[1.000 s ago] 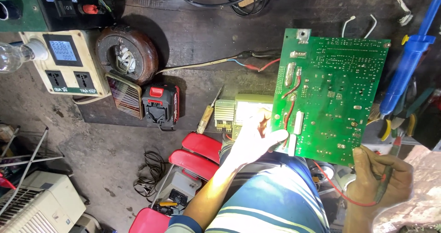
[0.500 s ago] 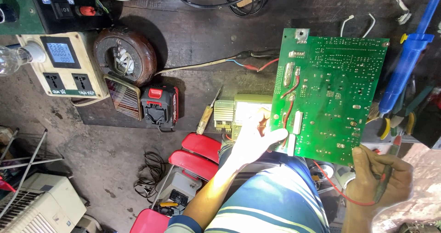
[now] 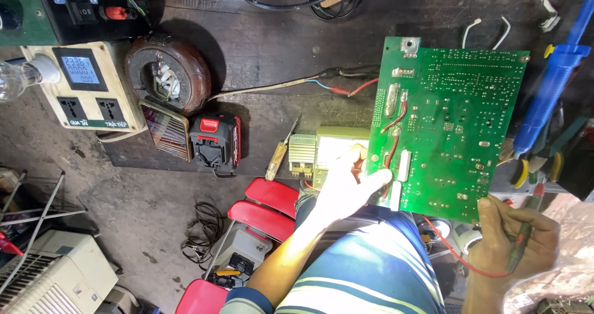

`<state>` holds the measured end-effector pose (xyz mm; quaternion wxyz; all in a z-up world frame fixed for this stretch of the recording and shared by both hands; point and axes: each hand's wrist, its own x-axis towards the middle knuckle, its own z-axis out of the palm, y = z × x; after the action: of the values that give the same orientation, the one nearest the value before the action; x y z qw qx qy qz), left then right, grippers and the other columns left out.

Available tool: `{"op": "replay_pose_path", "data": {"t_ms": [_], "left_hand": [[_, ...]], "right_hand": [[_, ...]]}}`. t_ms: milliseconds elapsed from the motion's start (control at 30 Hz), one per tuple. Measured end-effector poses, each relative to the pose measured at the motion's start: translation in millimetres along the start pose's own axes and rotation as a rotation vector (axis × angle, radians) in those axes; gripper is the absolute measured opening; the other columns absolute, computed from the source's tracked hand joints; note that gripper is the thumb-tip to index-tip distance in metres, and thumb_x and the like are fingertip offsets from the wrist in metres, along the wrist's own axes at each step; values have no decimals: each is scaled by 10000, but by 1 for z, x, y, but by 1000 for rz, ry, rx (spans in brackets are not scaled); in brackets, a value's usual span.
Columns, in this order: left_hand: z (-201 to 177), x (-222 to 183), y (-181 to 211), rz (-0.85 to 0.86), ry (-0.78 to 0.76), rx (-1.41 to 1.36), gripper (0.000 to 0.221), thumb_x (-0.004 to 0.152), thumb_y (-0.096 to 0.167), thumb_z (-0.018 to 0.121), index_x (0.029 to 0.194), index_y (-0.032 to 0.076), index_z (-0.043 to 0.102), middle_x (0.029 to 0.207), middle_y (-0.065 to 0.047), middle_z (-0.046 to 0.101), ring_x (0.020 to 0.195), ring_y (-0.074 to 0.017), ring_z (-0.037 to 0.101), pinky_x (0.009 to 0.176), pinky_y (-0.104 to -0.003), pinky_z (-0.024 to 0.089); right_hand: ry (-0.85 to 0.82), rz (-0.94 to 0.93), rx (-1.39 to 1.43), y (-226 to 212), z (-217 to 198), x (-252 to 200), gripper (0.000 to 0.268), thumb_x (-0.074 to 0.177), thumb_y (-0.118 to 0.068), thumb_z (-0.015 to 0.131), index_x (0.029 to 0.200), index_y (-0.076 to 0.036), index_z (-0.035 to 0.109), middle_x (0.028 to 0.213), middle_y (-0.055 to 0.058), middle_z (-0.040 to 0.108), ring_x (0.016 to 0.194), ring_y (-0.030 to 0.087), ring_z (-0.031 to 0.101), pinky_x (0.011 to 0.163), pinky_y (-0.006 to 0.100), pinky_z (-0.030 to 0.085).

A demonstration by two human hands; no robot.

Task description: Testing a circuit board with a multimeter and searching for replacement parts in a box.

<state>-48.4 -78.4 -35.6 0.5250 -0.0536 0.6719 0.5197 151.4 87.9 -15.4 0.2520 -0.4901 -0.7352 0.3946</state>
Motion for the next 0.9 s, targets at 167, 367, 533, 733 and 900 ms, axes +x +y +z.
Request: {"op": "replay_pose_path", "data": {"t_ms": [167,367,533,733,900], "left_hand": [[6,1,0,-63,11,92,302,874,390,698,941,157,516,721,28,542,628,-116,482,657,-311,423],[11,-1,11,-206,10,267,412,840,528,624,982,156,523,864,-31,530,839,-202,521,816,-377,431],[16,-2,18,-297,10,296,469,785,572,589,999,156,545,1061,-70,600,1029,-253,563,929,-436,406],[20,-1,8,-110,27,209,375,868,454,631,875,132,439,855,-37,436,821,-213,417,795,-375,351],[22,-1,4,-18,54,195,360,879,431,638,873,126,448,864,-37,437,839,-214,414,807,-374,353]], "right_hand": [[12,16,-8,6,-1,1,362,962,198,835,1100,52,534,1019,287,705,938,301,742,1009,403,646],[-4,-34,-24,2,7,8,327,940,209,761,1058,33,512,956,235,683,900,260,710,1350,581,529],[51,68,8,19,5,9,311,938,145,813,1083,12,572,970,219,719,912,254,757,1032,435,691],[68,49,-8,26,6,12,297,908,163,812,1064,8,611,895,154,710,867,241,759,983,408,699],[36,4,-48,28,5,14,302,917,182,819,1057,21,605,900,153,703,902,276,771,1042,430,691]]}}
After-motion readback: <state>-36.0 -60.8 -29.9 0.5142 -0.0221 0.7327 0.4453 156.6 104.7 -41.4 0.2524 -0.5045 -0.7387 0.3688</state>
